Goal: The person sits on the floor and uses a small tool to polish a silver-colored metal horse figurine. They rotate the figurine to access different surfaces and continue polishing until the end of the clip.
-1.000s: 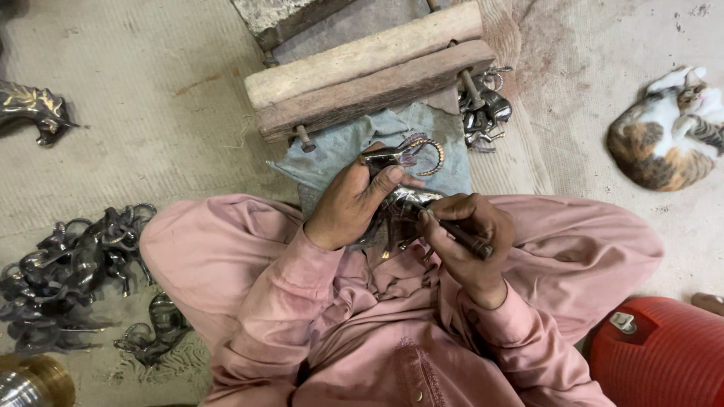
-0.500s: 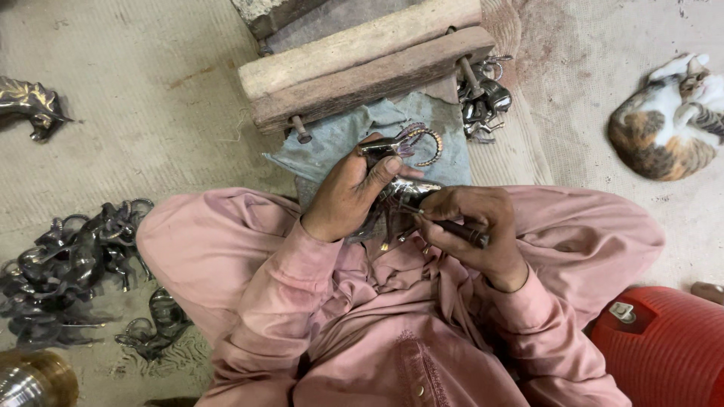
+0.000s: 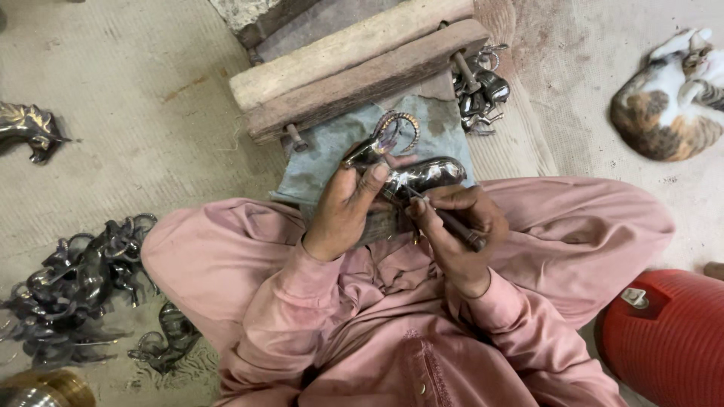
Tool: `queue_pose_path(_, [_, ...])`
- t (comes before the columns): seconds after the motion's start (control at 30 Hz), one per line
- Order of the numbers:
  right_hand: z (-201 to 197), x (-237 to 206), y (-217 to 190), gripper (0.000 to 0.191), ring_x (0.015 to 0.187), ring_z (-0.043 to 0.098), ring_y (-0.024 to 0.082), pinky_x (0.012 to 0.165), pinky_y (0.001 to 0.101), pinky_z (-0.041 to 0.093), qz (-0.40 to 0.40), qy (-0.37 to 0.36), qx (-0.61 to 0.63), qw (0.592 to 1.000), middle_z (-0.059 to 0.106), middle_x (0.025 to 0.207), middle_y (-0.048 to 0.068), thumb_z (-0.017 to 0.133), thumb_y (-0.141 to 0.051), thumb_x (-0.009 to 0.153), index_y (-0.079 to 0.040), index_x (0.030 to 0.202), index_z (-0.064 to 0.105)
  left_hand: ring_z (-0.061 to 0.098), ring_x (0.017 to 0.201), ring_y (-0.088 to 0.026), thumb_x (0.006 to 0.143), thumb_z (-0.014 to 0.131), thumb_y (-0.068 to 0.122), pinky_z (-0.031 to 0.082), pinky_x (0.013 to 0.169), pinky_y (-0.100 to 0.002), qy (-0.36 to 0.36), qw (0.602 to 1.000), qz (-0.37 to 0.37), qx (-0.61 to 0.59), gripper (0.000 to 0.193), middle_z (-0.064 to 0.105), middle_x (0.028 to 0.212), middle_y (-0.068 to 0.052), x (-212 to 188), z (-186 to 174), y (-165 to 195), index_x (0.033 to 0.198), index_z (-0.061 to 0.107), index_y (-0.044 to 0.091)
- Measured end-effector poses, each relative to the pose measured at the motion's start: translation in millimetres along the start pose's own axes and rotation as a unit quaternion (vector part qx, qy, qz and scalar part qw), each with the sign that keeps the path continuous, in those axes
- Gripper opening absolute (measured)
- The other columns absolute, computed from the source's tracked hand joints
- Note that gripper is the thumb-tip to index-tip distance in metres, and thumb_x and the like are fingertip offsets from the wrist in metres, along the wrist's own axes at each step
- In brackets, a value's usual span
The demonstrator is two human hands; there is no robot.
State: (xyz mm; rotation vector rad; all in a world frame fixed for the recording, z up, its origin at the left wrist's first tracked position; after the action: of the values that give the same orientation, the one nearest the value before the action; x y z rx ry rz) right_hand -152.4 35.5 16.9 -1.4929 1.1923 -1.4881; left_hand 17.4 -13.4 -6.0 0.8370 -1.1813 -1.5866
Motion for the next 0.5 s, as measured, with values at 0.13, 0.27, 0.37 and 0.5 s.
queue_pose_path(0.13, [4.2,3.0,2.0,0.015,0.071,0.064,0.01,0.062,0.0236,0.052,0.01,0.026,-0.011,1.0,0.07,0.089,0.013,0.071,0.008,0.097,0.003,0.096,0.057,0.066,0.124,-0.02,0.113,0.049,0.039,0.053,0.107,-0.031,-0.014,0.999,-0.008,-0.03,0.041,0.07,0.135,-0.02,1.5,-2.7,-3.7,0.122,0.056,-0.001])
queue_pose_path(0.27, [4.3,3.4,3.0,0.015,0.069,0.063,0.011,0.059,0.023,0.051,0.024,0.028,-0.028,0.999,0.07,0.086,0.013,0.072,0.009,0.097,0.003,0.095,0.058,0.065,0.125,-0.02,0.112,0.049,0.038,0.055,0.107,-0.033,-0.025,0.995,-0.034,-0.091,0.046,0.066,0.139,-0.021,-0.1,-1.7,-7.3,0.132,0.053,-0.004])
queue_pose_path(0.37, [3.7,3.6,3.0,0.016,0.069,0.065,0.011,0.058,0.022,0.053,0.007,0.022,-0.034,0.999,0.071,0.087,0.013,0.071,0.008,0.098,0.003,0.095,0.057,0.064,0.126,-0.02,0.113,0.049,0.036,0.054,0.108,-0.033,-0.027,0.996,-0.026,-0.083,0.049,0.066,0.14,-0.021,1.5,-2.0,-7.8,0.14,0.05,-0.004])
queue_pose_path(0.5, [3.4,7.3,5.3,0.022,0.075,0.071,0.012,0.065,0.0247,0.059,-0.019,0.024,-0.002,1.0,0.071,0.089,0.012,0.074,0.007,0.097,0.003,0.099,0.053,0.063,0.129,-0.021,0.115,0.048,0.035,0.052,0.112,-0.032,-0.034,0.997,-0.008,-0.067,0.049,0.065,0.142,-0.022,2.4,-2.7,-6.6,0.142,0.049,-0.005])
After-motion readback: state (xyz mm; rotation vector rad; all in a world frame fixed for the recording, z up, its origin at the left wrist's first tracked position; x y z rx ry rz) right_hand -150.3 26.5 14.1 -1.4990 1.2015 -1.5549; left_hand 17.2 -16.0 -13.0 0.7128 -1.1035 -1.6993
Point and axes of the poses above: each hand's wrist, its own x-axis towards the middle knuckle, its own z-axis out of the palm, y = z × x, the point moved 4 cm from there along x, towards the middle knuckle
